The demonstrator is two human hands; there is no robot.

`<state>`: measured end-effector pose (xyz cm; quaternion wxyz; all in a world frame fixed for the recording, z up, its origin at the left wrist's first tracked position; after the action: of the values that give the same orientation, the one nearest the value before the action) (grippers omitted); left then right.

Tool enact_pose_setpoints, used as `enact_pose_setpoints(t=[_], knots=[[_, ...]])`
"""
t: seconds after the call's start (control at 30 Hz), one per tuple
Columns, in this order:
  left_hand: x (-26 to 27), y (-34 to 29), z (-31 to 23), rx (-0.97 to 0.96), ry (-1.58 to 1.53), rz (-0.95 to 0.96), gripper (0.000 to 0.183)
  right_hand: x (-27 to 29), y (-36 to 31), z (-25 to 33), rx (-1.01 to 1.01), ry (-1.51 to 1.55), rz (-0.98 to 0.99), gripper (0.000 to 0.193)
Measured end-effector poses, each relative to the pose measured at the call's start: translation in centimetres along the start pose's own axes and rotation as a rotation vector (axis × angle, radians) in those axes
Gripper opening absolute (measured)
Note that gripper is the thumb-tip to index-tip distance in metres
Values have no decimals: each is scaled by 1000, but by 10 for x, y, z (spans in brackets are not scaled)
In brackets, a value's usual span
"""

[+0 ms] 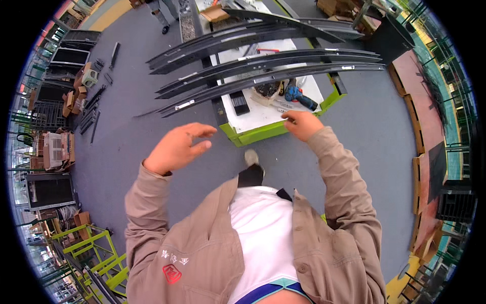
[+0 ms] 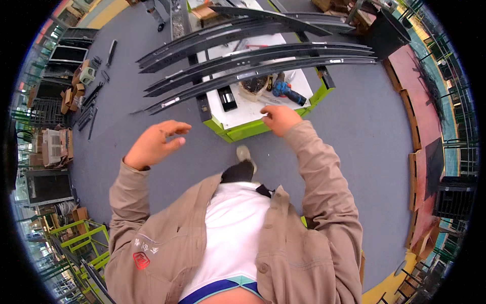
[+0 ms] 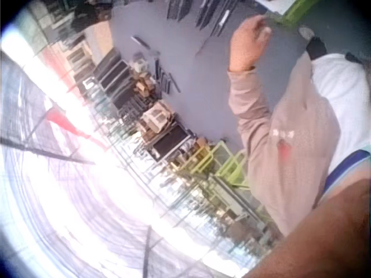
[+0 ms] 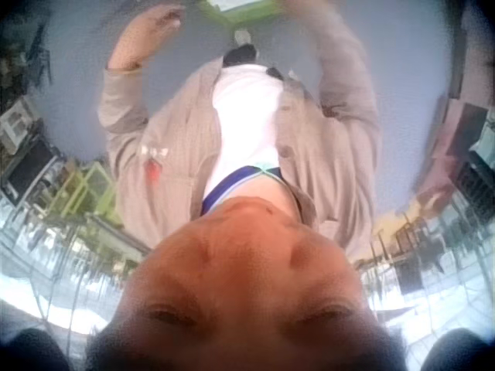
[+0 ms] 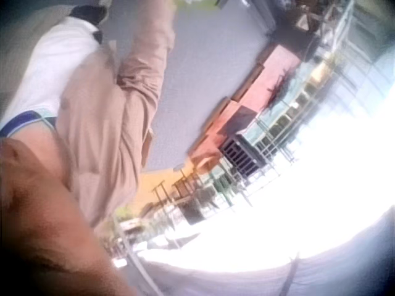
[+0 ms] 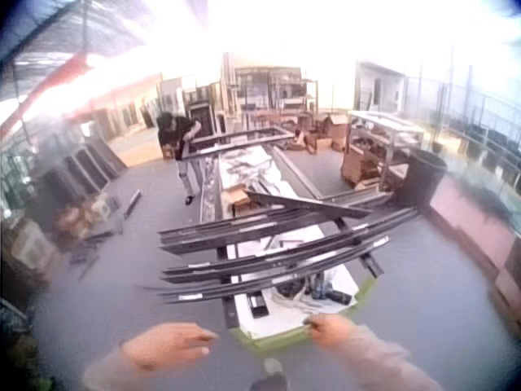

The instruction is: The person aligns metal rails on a workbench and uses a power drill to drive screws into the metal components.

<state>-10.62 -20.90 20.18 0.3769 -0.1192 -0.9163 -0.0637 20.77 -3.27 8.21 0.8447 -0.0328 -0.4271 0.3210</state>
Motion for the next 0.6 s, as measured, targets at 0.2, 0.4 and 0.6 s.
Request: enact_pose_setpoints(t=[0.2, 0.4, 0.6], knots=[[-114, 62, 124, 490, -451, -522, 33, 5, 48, -117, -351, -52, 58, 32], [-77, 177, 105, 199, -65, -57, 34, -70, 120, -229, -480, -224, 185, 36], [-58, 213, 109, 198, 114, 65, 31, -120, 209, -228, -477, -526, 159, 51]])
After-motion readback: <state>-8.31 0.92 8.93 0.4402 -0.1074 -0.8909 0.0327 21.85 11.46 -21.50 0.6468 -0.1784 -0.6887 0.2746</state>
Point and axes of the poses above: each hand's wrist, its own y-axis towards the middle knuckle, its own x-axis out of the back of the hand, z = x × y, the point moved 2 cm from there along y, towards the middle knuckle, and after that the axes turned 11 degrees about -x, right-handed, at the moved point
